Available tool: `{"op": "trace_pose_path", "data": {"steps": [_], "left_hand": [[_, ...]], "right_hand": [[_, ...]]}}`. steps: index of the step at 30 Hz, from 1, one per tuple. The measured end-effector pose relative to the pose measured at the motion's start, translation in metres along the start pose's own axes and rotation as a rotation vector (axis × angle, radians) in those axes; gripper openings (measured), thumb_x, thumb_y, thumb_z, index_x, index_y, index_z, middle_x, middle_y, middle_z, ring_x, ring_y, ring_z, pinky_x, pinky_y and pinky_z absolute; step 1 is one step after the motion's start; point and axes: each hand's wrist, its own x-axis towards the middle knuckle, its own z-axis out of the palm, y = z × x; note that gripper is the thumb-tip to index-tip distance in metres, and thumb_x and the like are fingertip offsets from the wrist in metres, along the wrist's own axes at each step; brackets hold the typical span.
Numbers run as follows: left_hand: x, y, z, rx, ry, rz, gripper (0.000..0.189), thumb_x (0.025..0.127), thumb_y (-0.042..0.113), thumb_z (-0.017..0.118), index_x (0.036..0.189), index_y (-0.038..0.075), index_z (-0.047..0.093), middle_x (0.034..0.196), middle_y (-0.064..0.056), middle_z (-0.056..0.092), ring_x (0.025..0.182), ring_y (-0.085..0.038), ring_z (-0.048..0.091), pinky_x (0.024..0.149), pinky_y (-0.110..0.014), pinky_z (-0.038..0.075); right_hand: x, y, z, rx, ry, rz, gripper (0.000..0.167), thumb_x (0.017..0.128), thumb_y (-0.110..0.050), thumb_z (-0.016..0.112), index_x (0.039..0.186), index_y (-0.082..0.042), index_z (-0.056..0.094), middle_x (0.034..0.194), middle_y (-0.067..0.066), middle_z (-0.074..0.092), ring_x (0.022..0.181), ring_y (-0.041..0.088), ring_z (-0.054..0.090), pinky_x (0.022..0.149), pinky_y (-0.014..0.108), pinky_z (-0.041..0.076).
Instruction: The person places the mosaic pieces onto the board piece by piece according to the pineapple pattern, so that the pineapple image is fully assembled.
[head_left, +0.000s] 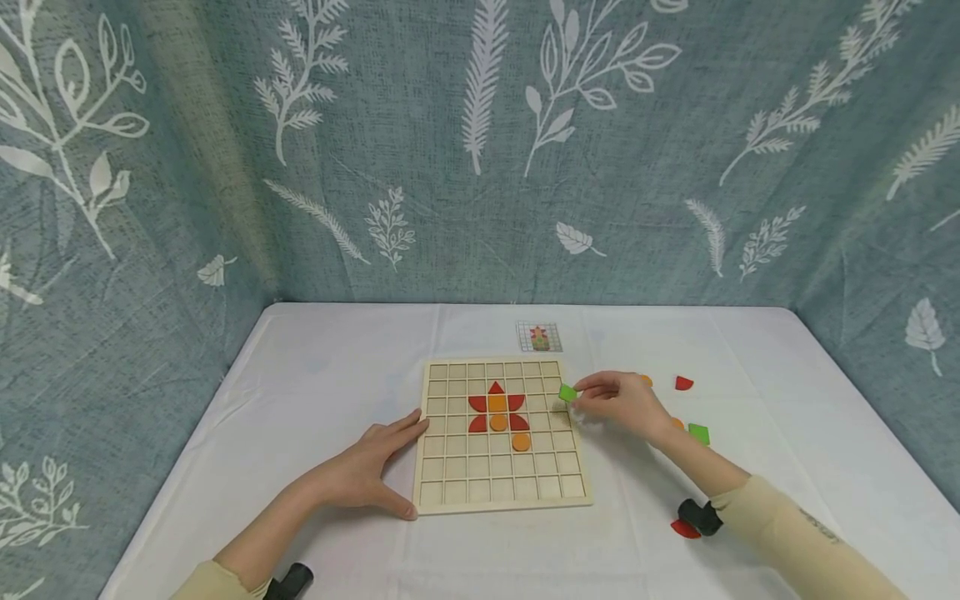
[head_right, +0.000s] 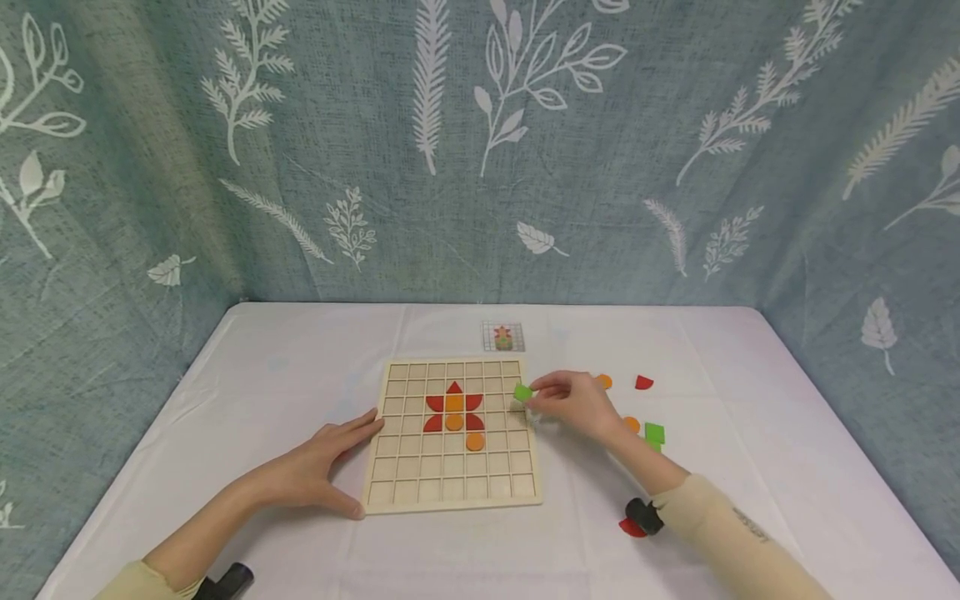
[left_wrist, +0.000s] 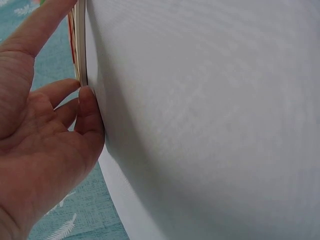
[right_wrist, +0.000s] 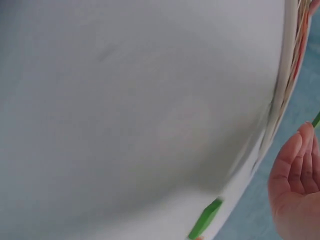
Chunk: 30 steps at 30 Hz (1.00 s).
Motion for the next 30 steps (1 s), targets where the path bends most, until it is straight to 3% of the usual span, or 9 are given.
{"op": "trace_pose_path", "data": {"steps": [9, 24, 30], "left_hand": [[0.0, 0.0, 0.0, 0.005, -0.002, 0.014, 0.114, 0.063, 0.043, 0.089, 0.152, 0.003, 0.03, 0.161, -0.016, 0.017, 0.135, -0.038, 0.027, 0.106, -0.06, 0.026], [0.0, -0.001, 0.0, 0.009, -0.002, 0.015, 0.114, 0.063, 0.044, 0.089, 0.152, 0.003, 0.03, 0.161, -0.015, 0.017, 0.135, -0.036, 0.028, 0.105, -0.059, 0.027], [-0.001, 0.0, 0.001, 0.006, -0.002, 0.019, 0.114, 0.064, 0.044, 0.089, 0.152, 0.003, 0.03, 0.161, -0.015, 0.017, 0.135, -0.037, 0.027, 0.105, -0.06, 0.027]], "right_hand": [[0.004, -0.018, 0.028, 0.022, -0.095, -0.073, 0.026, 0.083, -0.023, 0.078, 0.104, -0.009, 0.073, 0.087, -0.001, 0.07, 0.083, 0.018, 0.064, 0.074, 0.033, 0.051], [0.009, -0.034, 0.067, -0.12, -0.233, -0.246, 0.018, 0.082, -0.022, 0.08, 0.093, -0.011, 0.072, 0.073, -0.009, 0.063, 0.066, 0.009, 0.058, 0.063, 0.024, 0.049], [0.009, -0.034, 0.076, -0.22, -0.252, -0.36, 0.018, 0.079, -0.019, 0.082, 0.091, -0.01, 0.072, 0.069, -0.013, 0.059, 0.063, 0.002, 0.054, 0.062, 0.022, 0.048]]}}
